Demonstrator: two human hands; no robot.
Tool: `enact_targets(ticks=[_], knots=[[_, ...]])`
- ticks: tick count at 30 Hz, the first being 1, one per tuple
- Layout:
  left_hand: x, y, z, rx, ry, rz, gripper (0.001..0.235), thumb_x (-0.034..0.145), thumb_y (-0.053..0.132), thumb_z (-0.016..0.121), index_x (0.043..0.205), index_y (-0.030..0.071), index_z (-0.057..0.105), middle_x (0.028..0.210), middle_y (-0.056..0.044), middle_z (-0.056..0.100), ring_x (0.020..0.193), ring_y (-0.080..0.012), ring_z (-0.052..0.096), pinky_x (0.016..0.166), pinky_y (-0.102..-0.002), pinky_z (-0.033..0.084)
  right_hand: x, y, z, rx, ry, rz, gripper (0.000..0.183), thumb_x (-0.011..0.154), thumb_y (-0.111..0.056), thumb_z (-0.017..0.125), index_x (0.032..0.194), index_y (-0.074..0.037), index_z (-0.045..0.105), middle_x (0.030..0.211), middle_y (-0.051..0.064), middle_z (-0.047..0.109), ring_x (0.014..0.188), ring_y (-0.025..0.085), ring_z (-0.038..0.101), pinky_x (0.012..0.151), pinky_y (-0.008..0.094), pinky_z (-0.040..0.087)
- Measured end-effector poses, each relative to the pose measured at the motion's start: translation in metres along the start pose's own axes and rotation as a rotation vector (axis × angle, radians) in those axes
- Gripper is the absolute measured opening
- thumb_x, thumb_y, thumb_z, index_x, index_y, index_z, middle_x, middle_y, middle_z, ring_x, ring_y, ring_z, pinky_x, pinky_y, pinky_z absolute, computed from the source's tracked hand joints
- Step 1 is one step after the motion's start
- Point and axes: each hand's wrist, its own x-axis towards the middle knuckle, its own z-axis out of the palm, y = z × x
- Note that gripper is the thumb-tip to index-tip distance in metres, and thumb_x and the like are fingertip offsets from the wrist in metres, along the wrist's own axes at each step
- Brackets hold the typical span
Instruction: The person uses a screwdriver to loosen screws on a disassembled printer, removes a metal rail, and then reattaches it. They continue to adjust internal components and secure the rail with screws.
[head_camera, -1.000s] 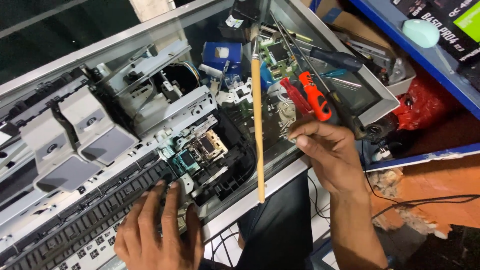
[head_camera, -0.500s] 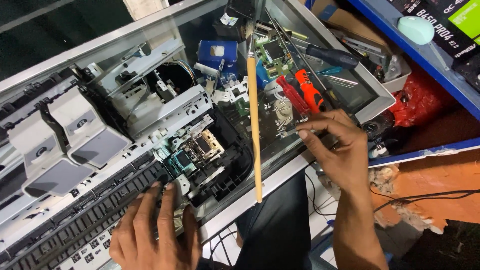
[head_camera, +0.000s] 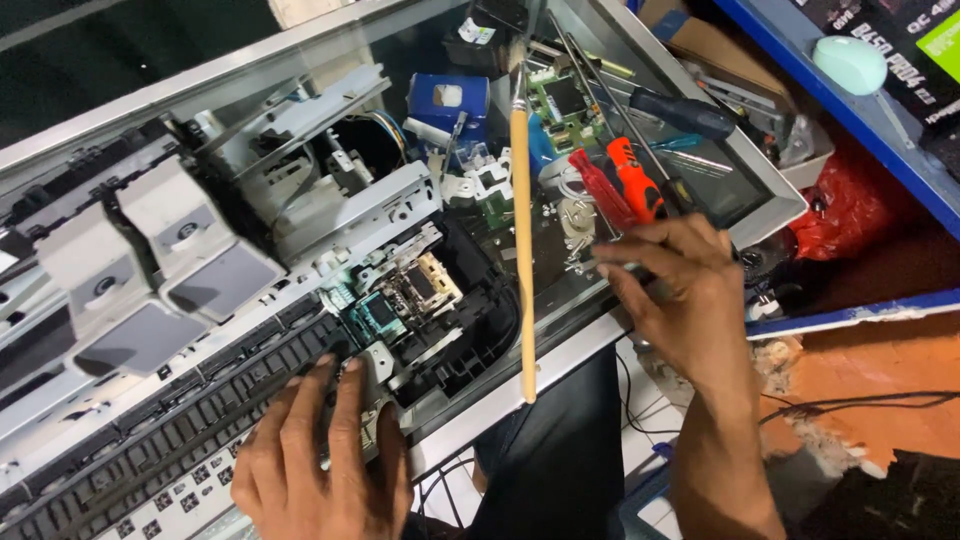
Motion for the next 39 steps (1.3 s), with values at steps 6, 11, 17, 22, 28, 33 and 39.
enact_targets(ticks=[6,11,17,22,28,33,39], knots=[[0.004,0.005,-0.005,-0.01,0.008,-0.052,0.036,0.102,0.036,0.062,0.128,0.016,0.074,0.128,-0.007,0.074,0.114,-0.0283,0.066,0.097,-0.039,0.042,0.066,-0.032,0.014,0.01,-0.013,-0.372,0.027,0.086,-0.021,0.092,0.109,-0.019,0.078,0.099,-0.003,0.07,0.09,0.021,0.051,0.079,0.037,0.029],[-0.001,-0.001,-0.002,-0.036,-0.012,-0.043,0.039,0.1,0.037,0.064,0.133,0.016,0.07,0.131,-0.008,0.071,0.116,-0.0288,0.065,0.096,-0.039,0.041,0.088,-0.031,0.031,-0.128,-0.2,-0.336,0.017,0.093,-0.031,0.078,0.105,-0.02,0.083,0.098,-0.003,0.073,0.094,0.027,0.055,0.083,0.043,0.042],[-0.001,-0.001,-0.001,-0.088,-0.008,-0.056,0.036,0.1,0.032,0.066,0.132,0.016,0.068,0.132,-0.008,0.07,0.117,-0.0291,0.065,0.097,-0.04,0.042,0.093,-0.042,0.032,-0.301,-0.368,-0.245,0.025,0.087,-0.038,0.078,0.104,-0.02,0.081,0.102,-0.002,0.074,0.108,0.031,0.057,0.091,0.044,0.039],[-0.004,-0.002,0.0,-0.127,-0.008,-0.082,0.042,0.099,0.033,0.067,0.133,0.008,0.066,0.133,-0.009,0.07,0.119,-0.0294,0.064,0.102,-0.04,0.041,0.091,-0.046,0.036,-0.308,-0.342,-0.25,0.011,0.086,-0.03,0.078,0.093,-0.022,0.082,0.101,-0.002,0.076,0.109,0.029,0.059,0.09,0.042,0.039],[-0.007,-0.002,-0.001,-0.142,-0.029,-0.092,0.041,0.099,0.031,0.066,0.134,0.011,0.065,0.139,-0.008,0.067,0.122,-0.0284,0.061,0.104,-0.041,0.04,0.092,-0.049,0.038,-0.369,-0.329,-0.265,0.009,0.083,-0.023,0.076,0.075,-0.022,0.076,0.094,-0.001,0.073,0.106,0.029,0.061,0.092,0.043,0.039],[-0.006,-0.002,-0.003,-0.136,-0.033,-0.099,0.038,0.1,0.031,0.064,0.133,0.012,0.066,0.138,-0.008,0.067,0.12,-0.0287,0.062,0.103,-0.041,0.041,0.087,-0.055,0.023,-0.078,-0.055,-0.357,0.006,0.098,-0.017,0.077,0.1,-0.012,0.075,0.1,0.005,0.072,0.094,0.028,0.057,0.081,0.041,0.039],[-0.003,-0.005,-0.002,-0.13,-0.012,-0.045,0.039,0.098,0.032,0.067,0.131,0.01,0.067,0.135,-0.009,0.07,0.119,-0.0291,0.064,0.1,-0.039,0.04,0.042,-0.053,0.004,0.705,0.007,-0.08,0.009,0.096,0.0,0.073,0.104,0.0,0.07,0.101,0.013,0.077,0.09,0.018,0.078,0.084,0.025,0.066]])
